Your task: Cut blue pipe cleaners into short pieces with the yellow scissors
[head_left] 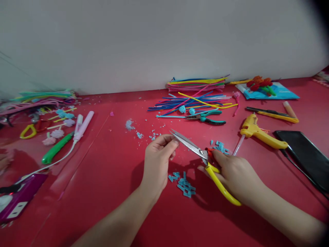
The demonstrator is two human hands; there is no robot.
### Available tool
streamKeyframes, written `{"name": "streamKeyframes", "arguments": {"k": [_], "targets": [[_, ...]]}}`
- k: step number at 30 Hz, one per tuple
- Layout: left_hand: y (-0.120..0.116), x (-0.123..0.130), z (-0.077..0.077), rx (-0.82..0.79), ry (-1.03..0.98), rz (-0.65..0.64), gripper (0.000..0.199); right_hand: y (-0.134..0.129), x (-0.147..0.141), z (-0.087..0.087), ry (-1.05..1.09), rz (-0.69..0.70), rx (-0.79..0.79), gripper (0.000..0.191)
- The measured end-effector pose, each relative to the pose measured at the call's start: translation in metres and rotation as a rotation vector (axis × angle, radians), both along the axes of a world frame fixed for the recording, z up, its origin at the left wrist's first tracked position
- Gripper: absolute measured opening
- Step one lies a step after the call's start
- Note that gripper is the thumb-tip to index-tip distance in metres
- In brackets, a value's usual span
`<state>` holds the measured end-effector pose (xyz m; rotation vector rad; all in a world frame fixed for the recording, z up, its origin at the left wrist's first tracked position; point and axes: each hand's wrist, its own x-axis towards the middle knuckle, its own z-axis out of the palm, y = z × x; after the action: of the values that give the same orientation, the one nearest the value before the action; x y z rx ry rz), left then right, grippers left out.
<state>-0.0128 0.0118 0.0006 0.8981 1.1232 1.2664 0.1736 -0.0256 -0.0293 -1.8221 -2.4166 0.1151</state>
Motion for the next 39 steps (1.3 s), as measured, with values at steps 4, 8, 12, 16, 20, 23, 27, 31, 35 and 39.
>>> {"name": "streamKeyframes", "arguments": {"k": [4,8,12,16,20,23,27,31,35,39], "targets": [[0.000,0.000,0.001,-0.001,0.009,-0.010,0.006,0.000,0.000,0.001,-0.005,-0.011,0.001,0.035],[-0.001,0.000,0.001,0.009,0.001,-0.010,0.007,0.002,0.001,0.006,0.007,-0.067,-0.040,0.037],[0.001,0.000,-0.001,0.018,0.033,-0.052,0.010,0.007,0.002,0.013,0.030,-0.182,-0.069,0.034],[0.001,0.003,-0.003,0.027,0.233,-0.169,0.010,0.012,0.001,0.015,0.271,-0.194,-0.095,0.028],[-0.006,0.012,-0.006,0.186,0.519,-0.331,0.006,0.011,-0.006,0.017,0.762,-0.205,-0.210,0.021],[-0.012,0.018,-0.010,0.287,0.650,-0.422,0.008,0.008,-0.012,0.021,0.901,-0.187,-0.327,0.014],[-0.014,0.020,-0.011,0.322,0.639,-0.483,0.010,0.007,-0.010,0.021,0.852,-0.161,-0.290,0.013],[-0.006,0.012,-0.009,0.298,0.637,-0.420,0.011,0.017,0.010,0.021,0.712,-0.309,-0.111,0.021],[0.008,-0.002,-0.011,0.321,0.732,-0.347,0.012,0.031,0.035,0.022,0.363,-0.405,-0.086,0.021],[0.019,-0.012,-0.015,0.336,0.807,-0.293,0.021,0.037,0.045,0.016,0.042,-0.335,-0.094,0.022]]}}
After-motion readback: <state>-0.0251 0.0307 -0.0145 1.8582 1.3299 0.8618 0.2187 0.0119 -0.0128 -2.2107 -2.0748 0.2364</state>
